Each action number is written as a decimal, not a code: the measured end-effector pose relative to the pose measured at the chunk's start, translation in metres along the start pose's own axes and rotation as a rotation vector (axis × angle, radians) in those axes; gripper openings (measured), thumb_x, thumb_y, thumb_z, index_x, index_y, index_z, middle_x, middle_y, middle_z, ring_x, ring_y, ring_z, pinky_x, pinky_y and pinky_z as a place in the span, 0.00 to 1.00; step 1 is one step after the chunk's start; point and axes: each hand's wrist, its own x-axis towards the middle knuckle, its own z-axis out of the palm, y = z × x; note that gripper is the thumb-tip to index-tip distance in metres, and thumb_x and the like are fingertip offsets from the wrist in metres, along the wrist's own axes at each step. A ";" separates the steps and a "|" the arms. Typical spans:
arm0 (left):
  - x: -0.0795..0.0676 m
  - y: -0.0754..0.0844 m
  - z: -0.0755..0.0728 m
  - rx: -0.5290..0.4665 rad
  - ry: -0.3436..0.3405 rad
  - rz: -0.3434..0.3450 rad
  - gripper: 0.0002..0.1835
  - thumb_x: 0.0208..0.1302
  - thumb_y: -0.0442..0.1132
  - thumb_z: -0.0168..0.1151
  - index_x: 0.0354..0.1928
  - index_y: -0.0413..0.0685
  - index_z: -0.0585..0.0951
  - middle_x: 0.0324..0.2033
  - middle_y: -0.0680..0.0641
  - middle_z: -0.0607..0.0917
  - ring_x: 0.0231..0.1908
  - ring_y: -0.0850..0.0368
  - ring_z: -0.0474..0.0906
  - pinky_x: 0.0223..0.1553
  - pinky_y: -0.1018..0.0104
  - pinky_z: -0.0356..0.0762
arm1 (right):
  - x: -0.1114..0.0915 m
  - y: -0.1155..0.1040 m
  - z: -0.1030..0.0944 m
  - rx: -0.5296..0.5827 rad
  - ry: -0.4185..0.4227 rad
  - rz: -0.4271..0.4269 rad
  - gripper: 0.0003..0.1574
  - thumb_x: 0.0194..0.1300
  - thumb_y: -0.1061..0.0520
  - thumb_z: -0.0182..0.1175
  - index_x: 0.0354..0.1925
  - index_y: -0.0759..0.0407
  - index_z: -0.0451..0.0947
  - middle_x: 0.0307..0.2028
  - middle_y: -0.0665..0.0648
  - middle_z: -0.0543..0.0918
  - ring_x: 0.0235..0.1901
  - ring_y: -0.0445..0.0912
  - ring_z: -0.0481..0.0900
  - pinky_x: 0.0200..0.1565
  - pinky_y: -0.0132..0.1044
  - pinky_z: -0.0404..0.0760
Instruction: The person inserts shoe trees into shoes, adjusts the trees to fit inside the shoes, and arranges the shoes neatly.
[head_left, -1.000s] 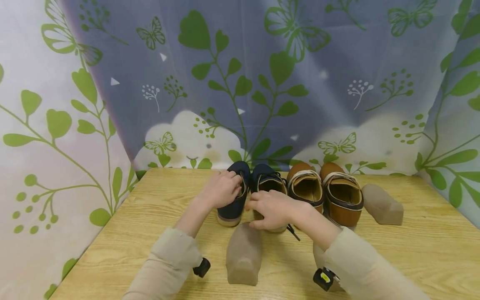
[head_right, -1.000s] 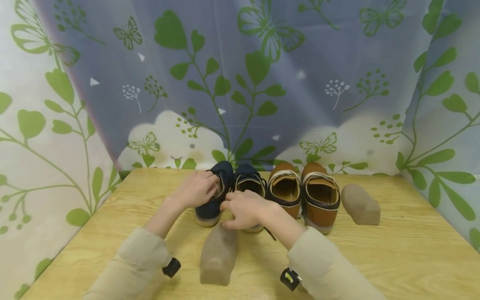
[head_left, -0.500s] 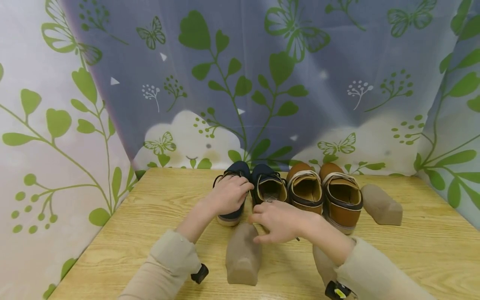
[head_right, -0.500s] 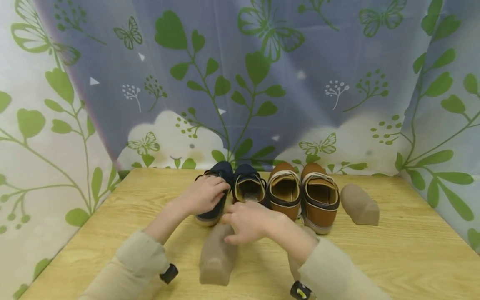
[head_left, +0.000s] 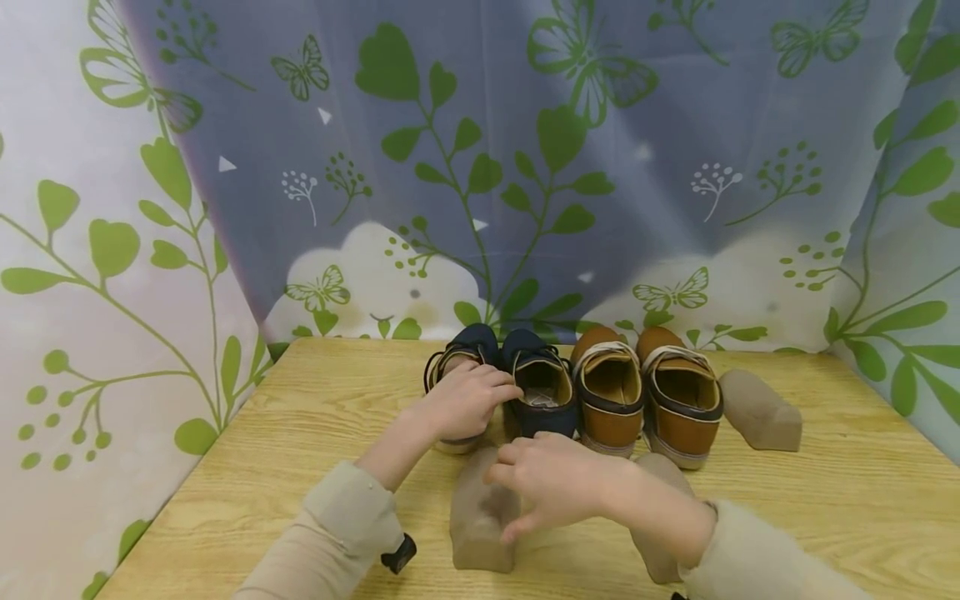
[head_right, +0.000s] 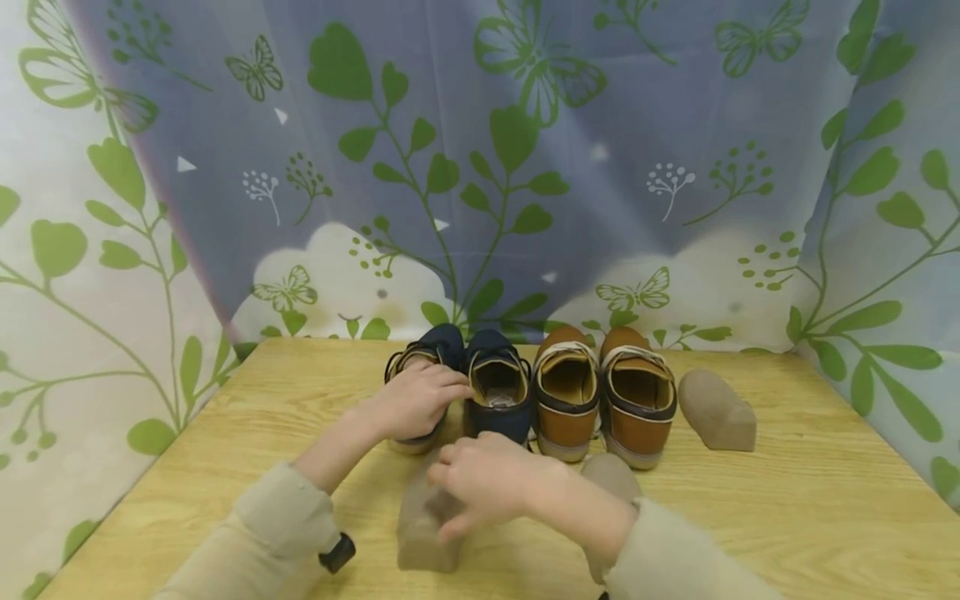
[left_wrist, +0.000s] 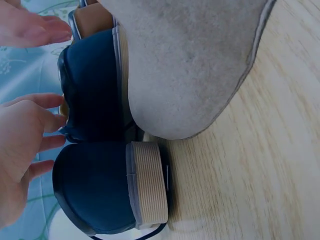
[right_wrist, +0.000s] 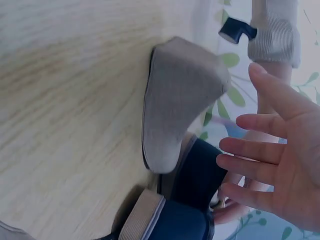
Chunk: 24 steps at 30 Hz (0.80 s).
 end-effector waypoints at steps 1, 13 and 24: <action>0.000 0.000 0.000 0.005 -0.008 0.004 0.19 0.62 0.33 0.53 0.53 0.56 0.79 0.52 0.52 0.79 0.52 0.55 0.73 0.54 0.59 0.67 | 0.000 -0.002 0.000 -0.013 0.009 -0.010 0.32 0.51 0.30 0.60 0.46 0.49 0.77 0.39 0.46 0.76 0.40 0.40 0.75 0.35 0.34 0.72; -0.003 0.000 0.003 0.000 -0.009 0.005 0.20 0.63 0.32 0.52 0.54 0.57 0.79 0.54 0.52 0.78 0.53 0.54 0.72 0.55 0.58 0.66 | 0.006 -0.026 0.014 -0.122 0.078 -0.032 0.29 0.45 0.29 0.64 0.35 0.47 0.74 0.30 0.44 0.71 0.29 0.37 0.71 0.21 0.27 0.64; -0.003 0.000 0.003 -0.027 0.000 0.006 0.19 0.63 0.32 0.51 0.53 0.56 0.79 0.53 0.52 0.78 0.52 0.54 0.73 0.53 0.57 0.68 | 0.011 -0.045 0.029 -0.232 0.171 0.041 0.33 0.43 0.28 0.64 0.33 0.51 0.71 0.29 0.48 0.69 0.28 0.40 0.70 0.21 0.30 0.65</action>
